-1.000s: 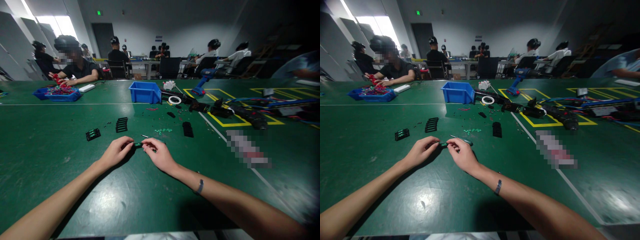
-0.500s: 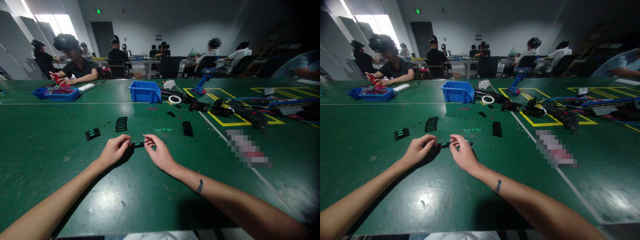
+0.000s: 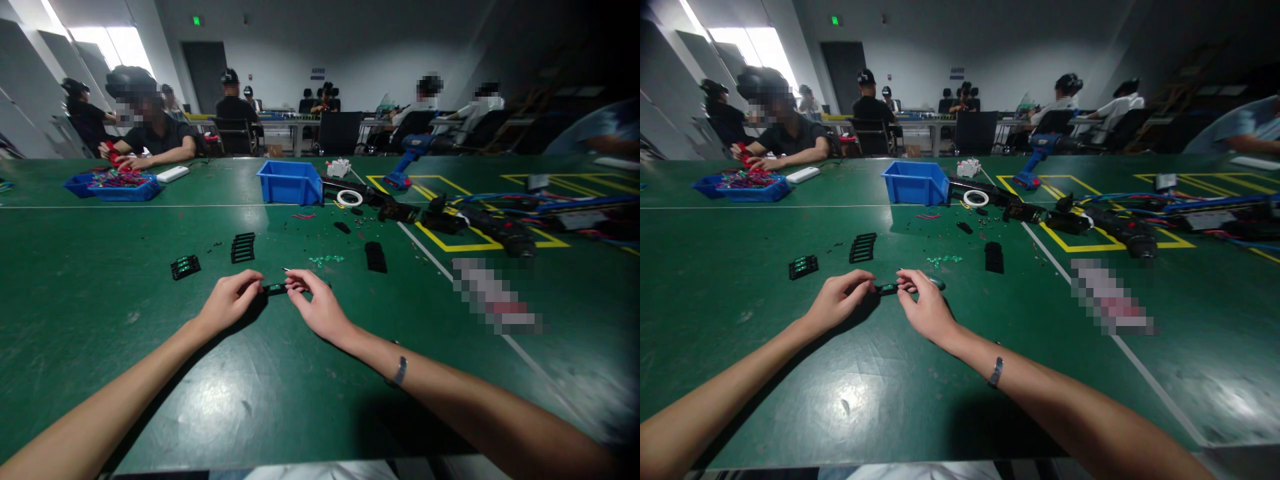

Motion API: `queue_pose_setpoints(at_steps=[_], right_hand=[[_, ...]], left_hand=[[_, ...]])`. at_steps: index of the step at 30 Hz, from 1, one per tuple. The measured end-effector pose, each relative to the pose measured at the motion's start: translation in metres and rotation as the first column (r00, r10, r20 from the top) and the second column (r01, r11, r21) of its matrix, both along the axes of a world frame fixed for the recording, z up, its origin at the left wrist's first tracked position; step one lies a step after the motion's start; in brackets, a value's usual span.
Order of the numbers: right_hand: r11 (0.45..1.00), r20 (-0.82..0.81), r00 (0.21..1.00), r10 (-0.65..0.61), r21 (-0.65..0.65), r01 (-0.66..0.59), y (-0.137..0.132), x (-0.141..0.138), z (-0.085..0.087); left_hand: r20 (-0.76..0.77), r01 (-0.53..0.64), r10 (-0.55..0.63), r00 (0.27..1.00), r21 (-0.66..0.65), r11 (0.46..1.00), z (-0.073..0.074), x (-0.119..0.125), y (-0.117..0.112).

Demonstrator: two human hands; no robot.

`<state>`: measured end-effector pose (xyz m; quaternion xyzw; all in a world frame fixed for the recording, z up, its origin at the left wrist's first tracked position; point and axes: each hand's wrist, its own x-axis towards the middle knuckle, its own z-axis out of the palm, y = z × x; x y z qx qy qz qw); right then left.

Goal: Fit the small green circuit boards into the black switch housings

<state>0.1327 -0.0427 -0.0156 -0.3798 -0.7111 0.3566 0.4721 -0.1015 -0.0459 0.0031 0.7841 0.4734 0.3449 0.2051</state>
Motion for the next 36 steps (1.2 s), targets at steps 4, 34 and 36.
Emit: queue_pose_setpoints(at_steps=[4,34,36], right_hand=[[1.000,0.010,1.000,-0.009,0.012,0.008,0.0007,0.0000,0.0001],[0.999,0.008,1.000,-0.010,0.036,0.010,0.0018,-0.0002,0.0004],[0.999,0.015,1.000,-0.012,0.038,0.012,0.0016,-0.0002,0.0006]], left_hand=[[-0.004,0.005,-0.005,1.000,-0.001,1.000,-0.0005,-0.0004,0.0001],[-0.009,0.014,-0.014,1.000,-0.004,1.000,-0.0007,-0.0006,0.0006],[-0.010,0.016,-0.016,1.000,-0.002,1.000,-0.0008,-0.0004,0.0009]])
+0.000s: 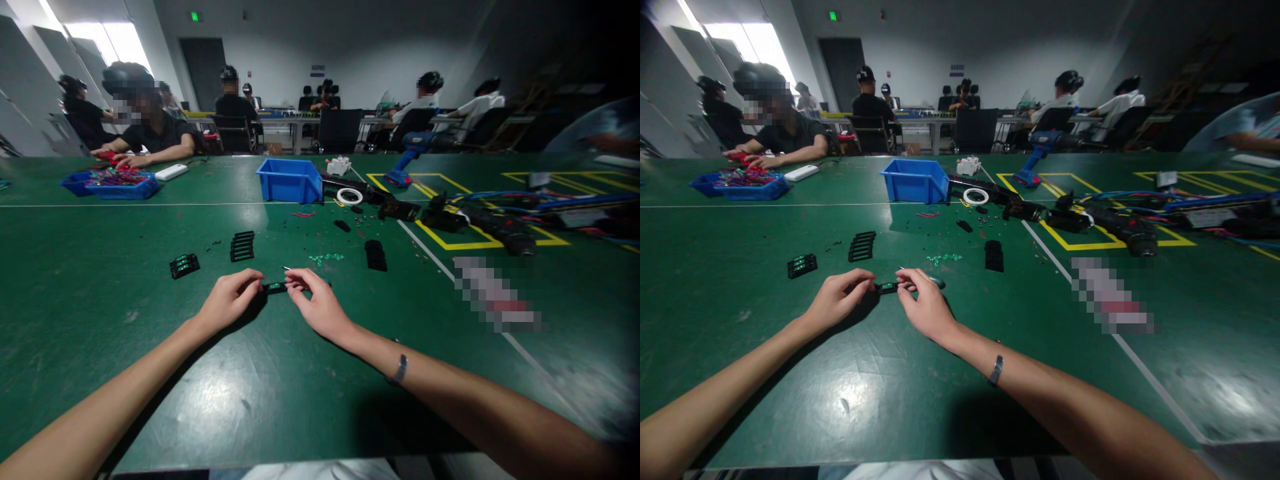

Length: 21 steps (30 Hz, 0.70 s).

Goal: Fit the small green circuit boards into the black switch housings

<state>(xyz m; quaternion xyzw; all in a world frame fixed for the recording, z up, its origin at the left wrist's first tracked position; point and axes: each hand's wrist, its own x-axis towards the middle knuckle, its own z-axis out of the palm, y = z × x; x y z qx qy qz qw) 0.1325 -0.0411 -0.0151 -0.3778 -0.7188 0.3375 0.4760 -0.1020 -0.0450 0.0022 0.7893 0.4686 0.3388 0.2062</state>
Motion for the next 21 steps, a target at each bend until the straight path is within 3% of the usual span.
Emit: queue_pose_setpoints(at_steps=[21], right_hand=[[1.000,0.016,1.000,0.006,0.008,-0.006,-0.0003,0.0008,-0.0004]], left_hand=[[0.004,-0.001,0.001,1.000,0.014,1.000,0.0016,0.0014,-0.0006]])
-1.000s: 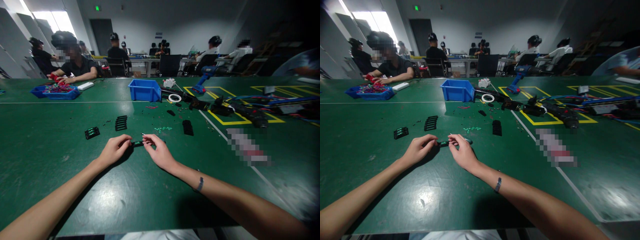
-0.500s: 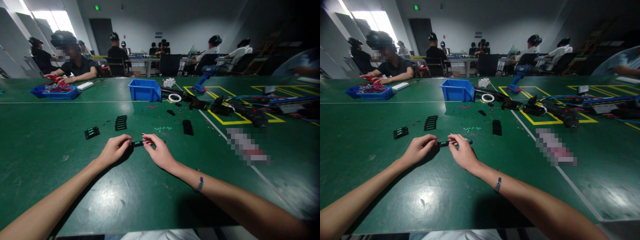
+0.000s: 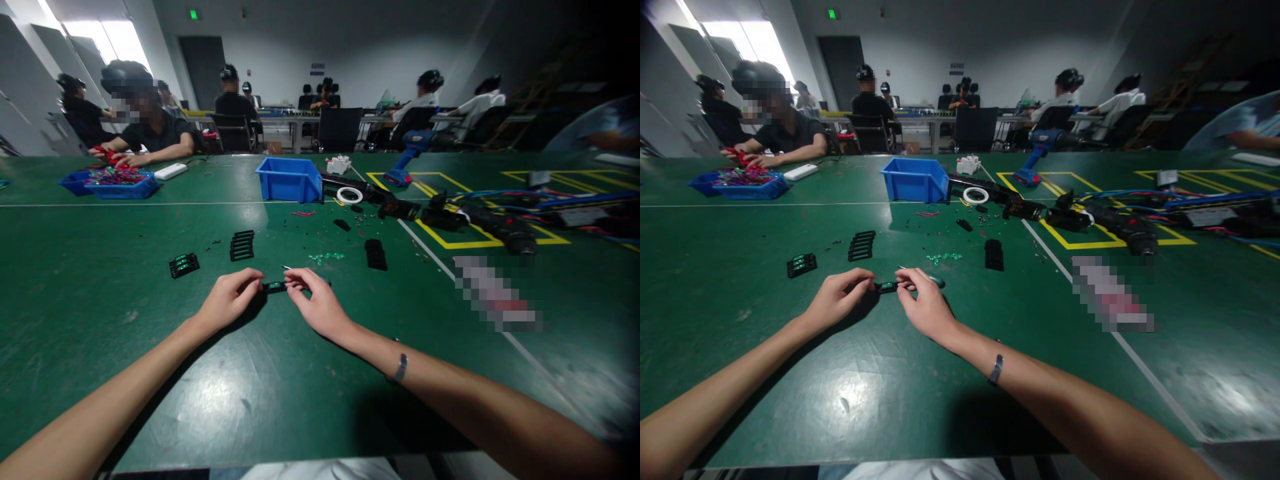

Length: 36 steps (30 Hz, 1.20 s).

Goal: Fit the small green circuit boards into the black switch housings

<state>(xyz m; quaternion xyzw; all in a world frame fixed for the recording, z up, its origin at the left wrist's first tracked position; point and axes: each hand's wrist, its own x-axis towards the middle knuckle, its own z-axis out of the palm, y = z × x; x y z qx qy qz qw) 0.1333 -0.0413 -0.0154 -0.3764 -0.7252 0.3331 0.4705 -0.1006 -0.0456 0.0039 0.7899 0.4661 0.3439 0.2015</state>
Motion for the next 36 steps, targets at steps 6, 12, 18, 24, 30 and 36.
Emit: queue_pose_setpoints(at_steps=[6,12,18,24,30,36], right_hand=[[1.000,0.013,1.000,0.005,0.002,-0.005,-0.0003,-0.0001,0.0004],[1.000,0.016,1.000,0.004,0.001,-0.004,-0.0008,-0.0003,-0.0004],[1.000,0.021,1.000,0.006,0.011,-0.006,0.0000,0.0003,-0.0010],[1.000,0.033,0.999,0.018,0.020,-0.019,0.0004,0.0003,-0.0018],[1.000,0.052,0.998,0.023,0.017,-0.024,-0.0001,0.0004,-0.0002],[1.000,0.074,0.997,0.021,0.017,-0.022,-0.0009,0.0003,0.0027]], left_hand=[[-0.004,0.004,-0.004,1.000,0.000,1.000,0.0005,0.0004,0.0001],[-0.007,0.006,-0.006,1.000,-0.005,1.000,-0.0008,-0.0004,0.0004],[-0.012,0.004,-0.004,1.000,-0.004,1.000,-0.0004,-0.0008,0.0008],[-0.009,0.003,-0.003,1.000,-0.008,1.000,-0.0008,-0.0004,0.0022],[-0.008,0.007,-0.007,1.000,-0.007,1.000,-0.0002,-0.0002,0.0027],[-0.011,0.006,-0.006,1.000,-0.028,1.000,-0.0001,-0.0006,0.0034]])
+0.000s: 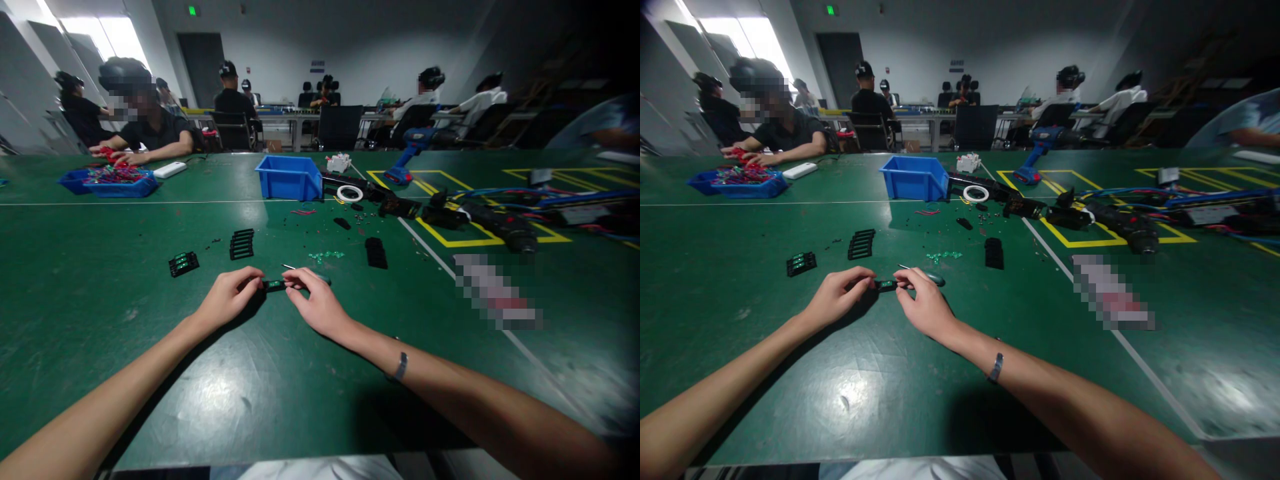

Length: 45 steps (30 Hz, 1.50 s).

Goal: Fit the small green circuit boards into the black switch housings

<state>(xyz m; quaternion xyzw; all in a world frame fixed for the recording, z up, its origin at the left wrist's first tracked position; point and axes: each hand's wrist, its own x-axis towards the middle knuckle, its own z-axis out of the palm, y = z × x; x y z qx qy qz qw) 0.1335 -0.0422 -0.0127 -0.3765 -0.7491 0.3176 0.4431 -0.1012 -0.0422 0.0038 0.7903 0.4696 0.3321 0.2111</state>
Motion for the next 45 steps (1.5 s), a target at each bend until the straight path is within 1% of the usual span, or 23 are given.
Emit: queue_pose_setpoints(at_steps=[11,20,24,30,32,39,41,45], right_hand=[[1.000,0.034,0.999,0.002,0.015,-0.002,0.0026,-0.0009,-0.0037],[1.000,0.025,1.000,0.005,0.009,-0.005,0.0014,0.0000,-0.0019],[1.000,0.011,1.000,0.005,0.007,-0.005,0.0005,-0.0001,-0.0014],[1.000,-0.014,1.000,-0.003,0.004,0.003,0.0005,-0.0009,-0.0016],[1.000,-0.027,1.000,-0.008,-0.001,0.008,0.0010,-0.0011,-0.0021],[1.000,-0.035,0.999,-0.012,-0.002,0.012,0.0005,0.0001,-0.0023],[1.000,-0.025,1.000,-0.009,0.004,0.009,0.0002,0.0004,-0.0022],[1.000,0.000,1.000,-0.005,0.013,0.005,0.0000,0.0003,-0.0014]], left_hand=[[-0.051,0.034,-0.035,0.998,-0.017,0.999,-0.0006,-0.0018,0.0027],[-0.073,0.035,-0.036,0.997,-0.011,0.999,-0.0003,-0.0014,0.0022],[-0.052,0.017,-0.017,0.999,-0.005,1.000,-0.0017,-0.0016,0.0019],[0.046,-0.099,0.098,0.994,0.017,0.995,-0.0052,-0.0038,0.0019],[0.087,-0.117,0.116,0.990,0.009,0.993,-0.0066,-0.0041,0.0020],[0.189,-0.064,0.072,0.979,-0.048,0.997,-0.0055,-0.0008,-0.0001],[0.183,-0.057,0.066,0.981,-0.057,0.997,-0.0046,-0.0006,-0.0008],[0.117,-0.044,0.050,0.992,-0.061,0.997,-0.0038,-0.0013,-0.0017]])
